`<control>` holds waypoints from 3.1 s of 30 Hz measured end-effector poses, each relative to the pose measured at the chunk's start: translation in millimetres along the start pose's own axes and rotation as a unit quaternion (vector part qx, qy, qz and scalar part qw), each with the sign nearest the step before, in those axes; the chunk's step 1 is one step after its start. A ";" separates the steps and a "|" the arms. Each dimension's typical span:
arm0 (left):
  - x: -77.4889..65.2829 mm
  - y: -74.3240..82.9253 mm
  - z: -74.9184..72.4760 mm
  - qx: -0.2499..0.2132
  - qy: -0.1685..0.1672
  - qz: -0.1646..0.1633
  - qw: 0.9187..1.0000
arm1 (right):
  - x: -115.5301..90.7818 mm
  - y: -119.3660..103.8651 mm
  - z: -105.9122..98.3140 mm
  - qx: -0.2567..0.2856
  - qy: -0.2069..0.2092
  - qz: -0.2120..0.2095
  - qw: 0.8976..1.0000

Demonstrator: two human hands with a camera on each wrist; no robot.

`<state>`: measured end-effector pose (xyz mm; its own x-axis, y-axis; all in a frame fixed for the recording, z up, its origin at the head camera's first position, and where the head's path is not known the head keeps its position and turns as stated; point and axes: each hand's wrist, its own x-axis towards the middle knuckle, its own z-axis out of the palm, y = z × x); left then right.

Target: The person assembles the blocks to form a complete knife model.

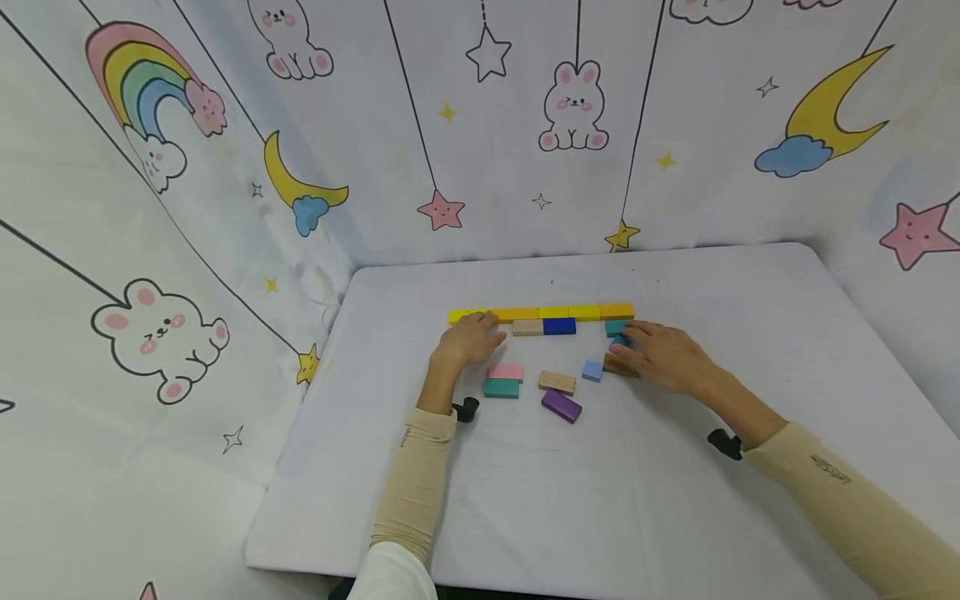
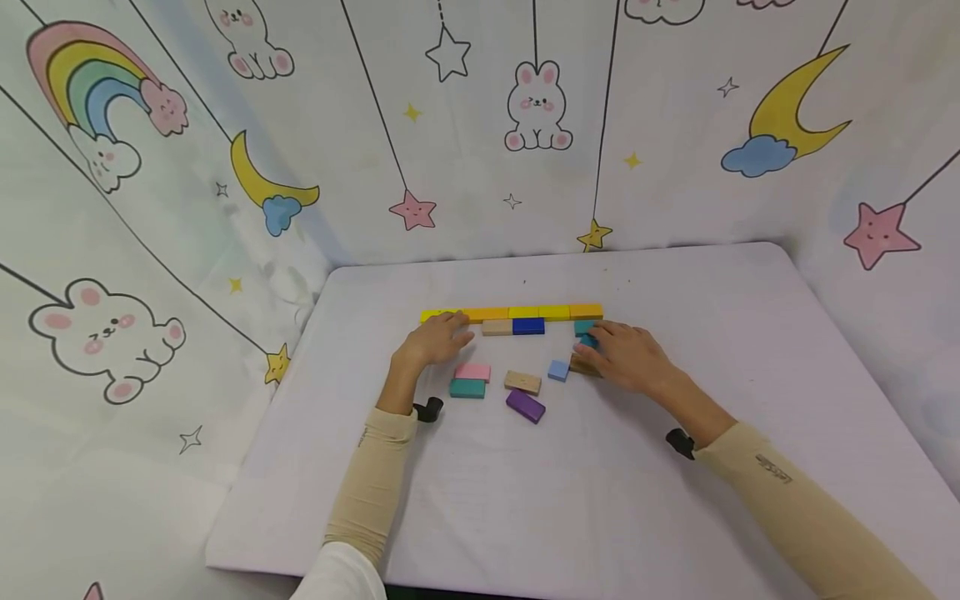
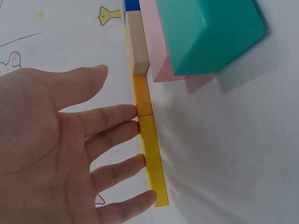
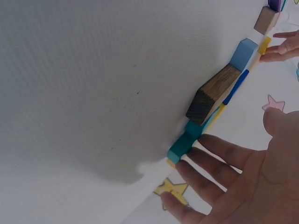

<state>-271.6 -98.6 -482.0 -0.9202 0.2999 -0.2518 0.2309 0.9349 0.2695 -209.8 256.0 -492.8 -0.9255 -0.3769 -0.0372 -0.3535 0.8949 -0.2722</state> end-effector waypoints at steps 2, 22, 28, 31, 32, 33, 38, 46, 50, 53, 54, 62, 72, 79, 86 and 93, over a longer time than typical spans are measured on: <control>-0.2 0.6 -0.3 -0.001 0.000 0.000 1.000 | 1.0 -1.6 -0.4 0.001 -0.002 -0.001 1.000; -0.9 0.4 -0.7 -0.002 -0.007 -0.004 1.000 | 11.1 -21.7 4.0 -0.007 -0.007 -0.019 1.000; -1.0 -0.2 -0.2 0.002 -0.006 -0.002 1.000 | 15.9 -26.3 6.7 0.002 -0.013 -0.015 1.000; -1.0 0.0 -0.1 0.002 -0.006 0.000 1.000 | 17.8 -26.9 8.3 0.003 -0.014 -0.016 1.000; -1.0 0.2 -0.2 0.002 -0.006 0.000 1.000 | 18.2 -27.1 8.6 0.002 -0.015 -0.016 1.000; -0.9 0.2 -0.1 0.001 -0.006 0.001 1.000 | 18.6 -27.2 8.6 0.001 -0.014 -0.017 1.000; -1.6 1.0 -2.2 -0.003 -0.005 0.004 1.000 | 20.4 -27.8 8.3 -0.001 -0.011 -0.019 1.000; -1.2 1.4 -2.8 -0.002 -0.002 0.003 1.000 | 22.4 -29.5 7.7 0.009 -0.010 -0.021 1.000; -1.5 1.3 -2.1 -0.007 -0.005 0.001 1.000 | 23.1 -31.3 8.2 0.007 -0.013 -0.023 1.000; -2.0 1.5 -2.0 -0.008 -0.004 0.002 1.000 | 23.1 -33.4 8.4 -0.002 -0.013 -0.024 1.000; -2.0 1.6 -2.0 -0.007 -0.005 0.002 1.000 | 23.1 -34.2 8.4 -0.004 -0.012 -0.026 1.000; -1.1 2.2 -2.5 0.000 -0.003 0.004 1.000 | 23.2 -36.3 7.7 -0.007 0.002 -0.035 0.999; -1.7 5.0 -4.7 0.001 -0.004 -0.002 1.000 | 25.5 -32.7 13.6 -0.012 0.009 -0.043 0.999; -1.5 5.3 -4.7 0.003 -0.011 -0.007 1.000 | 24.8 -32.6 15.1 -0.009 0.005 -0.043 0.999; -0.9 3.6 -3.8 0.008 -0.010 -0.005 1.000 | 25.4 -32.5 15.2 -0.008 0.009 -0.050 0.999; 0.4 3.5 -3.3 0.007 -0.009 -0.004 1.000 | 25.3 -32.8 15.1 -0.006 0.009 -0.045 0.999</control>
<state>-272.2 -95.9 -478.1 -0.9159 0.2963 -0.2709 0.2290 0.9398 0.2538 -219.6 213.6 -499.4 -0.8918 -0.4524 0.0036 -0.4374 0.8603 -0.2619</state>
